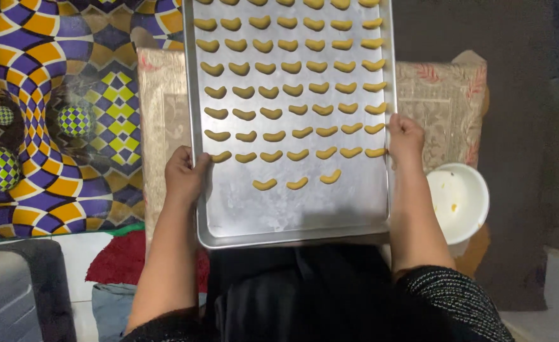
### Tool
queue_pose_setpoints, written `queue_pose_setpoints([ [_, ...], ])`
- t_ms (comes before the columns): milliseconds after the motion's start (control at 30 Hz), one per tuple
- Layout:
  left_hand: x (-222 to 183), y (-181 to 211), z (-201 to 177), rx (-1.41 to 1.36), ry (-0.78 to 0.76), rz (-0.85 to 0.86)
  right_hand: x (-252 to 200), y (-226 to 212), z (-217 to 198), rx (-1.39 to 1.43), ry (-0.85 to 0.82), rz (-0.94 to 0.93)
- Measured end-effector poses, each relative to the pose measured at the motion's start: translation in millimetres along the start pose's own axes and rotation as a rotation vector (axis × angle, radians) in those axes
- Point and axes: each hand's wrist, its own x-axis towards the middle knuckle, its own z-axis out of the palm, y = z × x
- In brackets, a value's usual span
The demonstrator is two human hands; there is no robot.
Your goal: Shaping dough into small crescents on a baking sheet and placing the sheet into a commercial oven
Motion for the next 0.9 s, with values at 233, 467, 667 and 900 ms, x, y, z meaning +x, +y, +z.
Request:
queue_pose_setpoints([
  [233,38.8,56.4,13.4,0.057,-0.033,-0.019,47.8,-11.9,-5.3,0.119,0.013,0.104],
  [467,1.8,138.2,11.0,0.027,-0.059,-0.001,55.4,-29.3,-81.8,0.149,0.058,0.060],
  [667,-58.6,249.7,7.4,-0.009,-0.059,0.036,49.9,-84.5,-162.3,0.187,0.062,0.034],
  [900,-129.5,336.7,-3.7,0.042,-0.088,0.093,-0.1,-153.2,-265.6,0.174,0.057,0.018],
])
